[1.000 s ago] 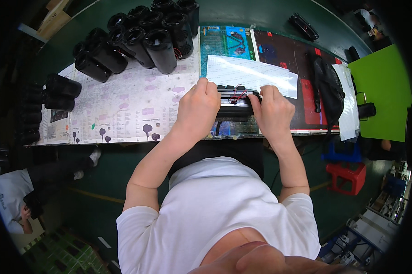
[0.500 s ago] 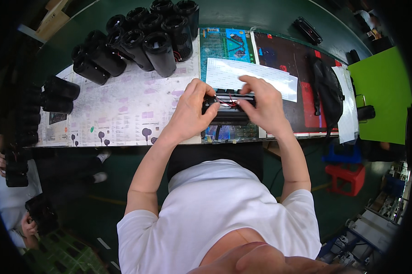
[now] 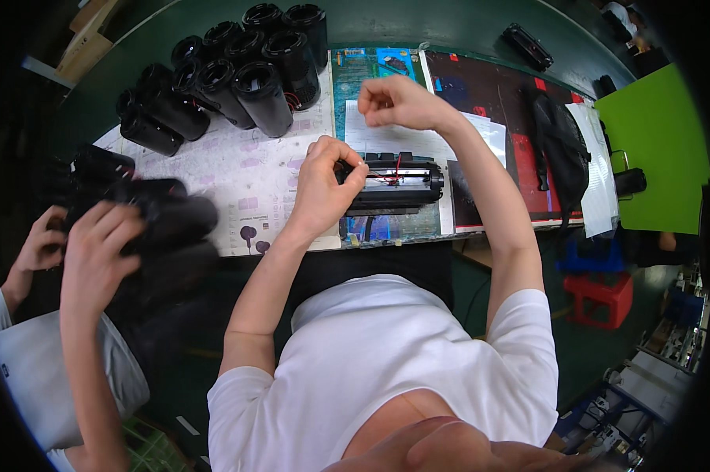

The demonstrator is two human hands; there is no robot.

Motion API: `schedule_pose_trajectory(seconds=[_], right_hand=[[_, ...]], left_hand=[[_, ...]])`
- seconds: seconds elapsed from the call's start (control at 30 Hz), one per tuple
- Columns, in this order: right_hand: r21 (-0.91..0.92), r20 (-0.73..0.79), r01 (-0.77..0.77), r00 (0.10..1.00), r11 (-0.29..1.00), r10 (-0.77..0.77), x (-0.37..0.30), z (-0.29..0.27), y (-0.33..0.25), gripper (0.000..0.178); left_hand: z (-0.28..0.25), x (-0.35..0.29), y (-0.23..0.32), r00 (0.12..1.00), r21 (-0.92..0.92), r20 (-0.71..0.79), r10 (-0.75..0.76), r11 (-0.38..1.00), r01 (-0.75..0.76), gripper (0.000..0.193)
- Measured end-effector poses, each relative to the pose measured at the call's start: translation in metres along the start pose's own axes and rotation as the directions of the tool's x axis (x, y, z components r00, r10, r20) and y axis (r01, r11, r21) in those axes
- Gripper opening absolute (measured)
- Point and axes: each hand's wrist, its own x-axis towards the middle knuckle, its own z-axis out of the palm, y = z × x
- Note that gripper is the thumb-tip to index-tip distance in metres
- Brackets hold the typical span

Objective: Assembling small parts and wires onto black cylindrical electronic components on an assembly line.

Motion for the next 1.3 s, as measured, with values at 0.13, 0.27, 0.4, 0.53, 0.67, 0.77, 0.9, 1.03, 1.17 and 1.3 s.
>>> schedule_pose_trajectory(seconds=[0.13,0.27,0.4,0.53,0.67,0.77,0.9,1.03,1.17,1.3], right_hand=[[-0.497,-0.209,0.009,0.969,0.868,-0.13,-0.016,0.001,-0.07,0.018],[-0.434,-0.316,-0.084,0.947,0.897,-0.065,-0.077,0.012,-0.093,0.016],[-0.113,-0.312,-0.269,0.923,0.956,0.223,-0.134,0.047,-0.096,0.011],[-0.203,-0.456,-0.264,0.878,0.943,0.147,-0.144,0.077,-0.074,0.013],[-0.279,-0.506,-0.245,0.86,0.928,0.074,-0.14,0.076,-0.072,0.013],[-0.31,-0.474,-0.275,0.874,0.91,0.102,-0.137,0.074,-0.076,0.013],[-0.379,-0.519,-0.266,0.854,0.886,0.035,-0.139,0.081,-0.073,0.012],[-0.542,-0.551,-0.244,0.826,0.804,-0.12,-0.144,0.098,-0.072,0.013],[-0.811,-0.5,-0.265,0.777,0.522,-0.382,-0.16,0.119,-0.056,0.026],[-0.761,-0.589,-0.335,0.716,0.556,-0.375,-0.167,0.125,-0.056,0.036]], left_hand=[[0.006,-0.008,-0.005,0.966,-0.344,-0.197,-0.17,0.934,0.094,0.015],[0.001,-0.021,0.017,0.976,-0.237,-0.196,-0.093,0.971,0.045,0.014],[-0.005,-0.044,0.033,0.999,0.039,-0.032,-0.011,0.999,0.012,0.013],[0.001,-0.04,0.04,0.999,0.266,-0.034,0.005,0.964,0.004,0.011],[0.001,-0.032,0.04,1.0,0.337,-0.028,0.011,0.941,-0.001,0.012],[0.0,-0.03,0.044,1.0,0.351,0.002,-0.027,0.936,0.024,0.012],[0.006,-0.032,0.044,0.999,0.397,-0.034,0.04,0.917,-0.024,0.012],[0.008,-0.034,0.042,0.992,0.473,-0.052,0.116,0.877,-0.077,0.014],[0.006,-0.036,0.043,0.99,0.484,-0.037,0.139,0.869,-0.104,0.019],[0.002,-0.039,0.045,0.988,0.499,-0.078,0.134,0.863,-0.077,0.026]])
